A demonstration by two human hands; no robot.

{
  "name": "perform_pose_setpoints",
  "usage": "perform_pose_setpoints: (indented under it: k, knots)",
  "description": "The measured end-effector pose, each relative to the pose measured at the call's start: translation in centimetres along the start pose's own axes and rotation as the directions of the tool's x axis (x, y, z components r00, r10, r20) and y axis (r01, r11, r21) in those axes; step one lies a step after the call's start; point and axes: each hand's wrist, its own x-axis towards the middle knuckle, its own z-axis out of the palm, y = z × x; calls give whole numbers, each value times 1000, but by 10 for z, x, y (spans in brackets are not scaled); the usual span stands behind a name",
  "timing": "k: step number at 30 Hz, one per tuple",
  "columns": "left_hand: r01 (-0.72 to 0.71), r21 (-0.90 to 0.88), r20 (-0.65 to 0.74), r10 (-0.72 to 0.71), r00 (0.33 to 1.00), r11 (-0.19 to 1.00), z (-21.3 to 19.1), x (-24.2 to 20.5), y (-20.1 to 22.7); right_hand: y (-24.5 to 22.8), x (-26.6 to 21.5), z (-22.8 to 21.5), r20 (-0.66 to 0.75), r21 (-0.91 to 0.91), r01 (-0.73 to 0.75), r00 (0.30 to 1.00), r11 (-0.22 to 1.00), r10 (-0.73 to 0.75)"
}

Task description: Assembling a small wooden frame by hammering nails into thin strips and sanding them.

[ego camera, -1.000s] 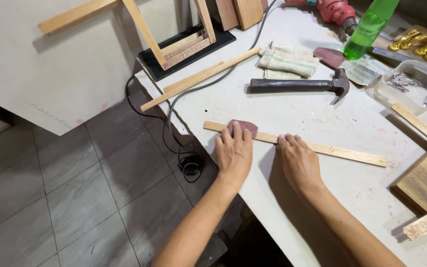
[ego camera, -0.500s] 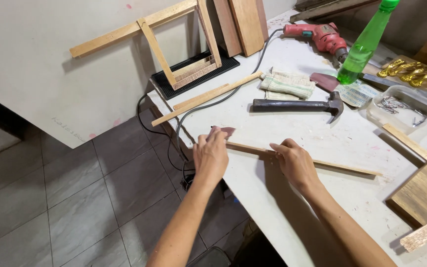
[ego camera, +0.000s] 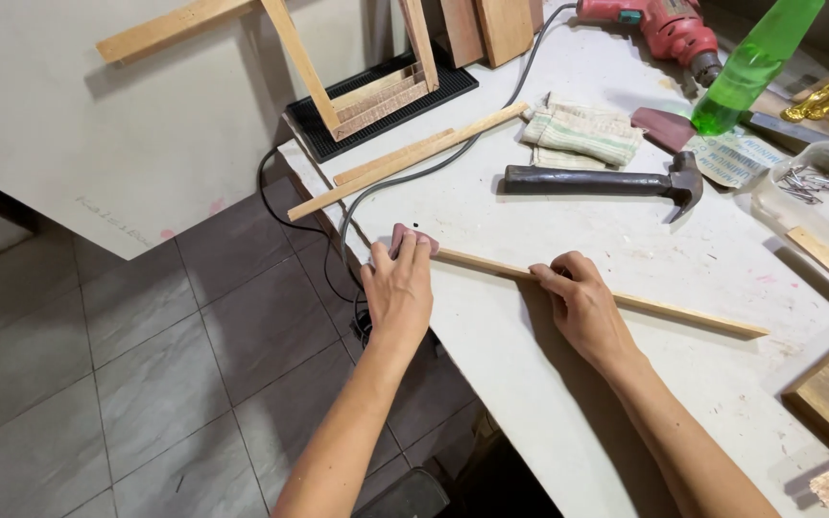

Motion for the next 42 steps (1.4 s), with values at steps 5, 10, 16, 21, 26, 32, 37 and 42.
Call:
perform_pose_setpoints:
  k: [5,10,16,21,26,32,37,42]
  knots:
    - [-8,-15,152,10,988,1000,-1,10,42,1,1,1,-11,0,12,1000,1000,-12]
    - [-131,-78,130,141,981,988,0,-3,94,2,-2,4,-11,-31,1,1000,1000,-1]
    - [-114,-76,141,124,982,991,27,-4,48,0,-3,2,-18,-21,17,1000,1000,-18]
    - [-8,-4,95,9,995,1000,-3,3,11,-5,-2,0,-5,-60,12,1000,998,-13]
    - [24,-56,100,-18,995,998,5,9,18,0,-4,4,-22,-90,-7,1000,996,5]
    - [-63,-168,53,72,996,984,19,4,83,-7,-5,10,-60,-68,84,994,994,-89]
    - [-111,-249,57,128,990,962,28,-8,105,-7,-6,8,3,64,-63,998,996,63]
    - [-75,-176,145,101,984,982,38,-10,84,-8,-5,7,-66,52,9,998,999,-6]
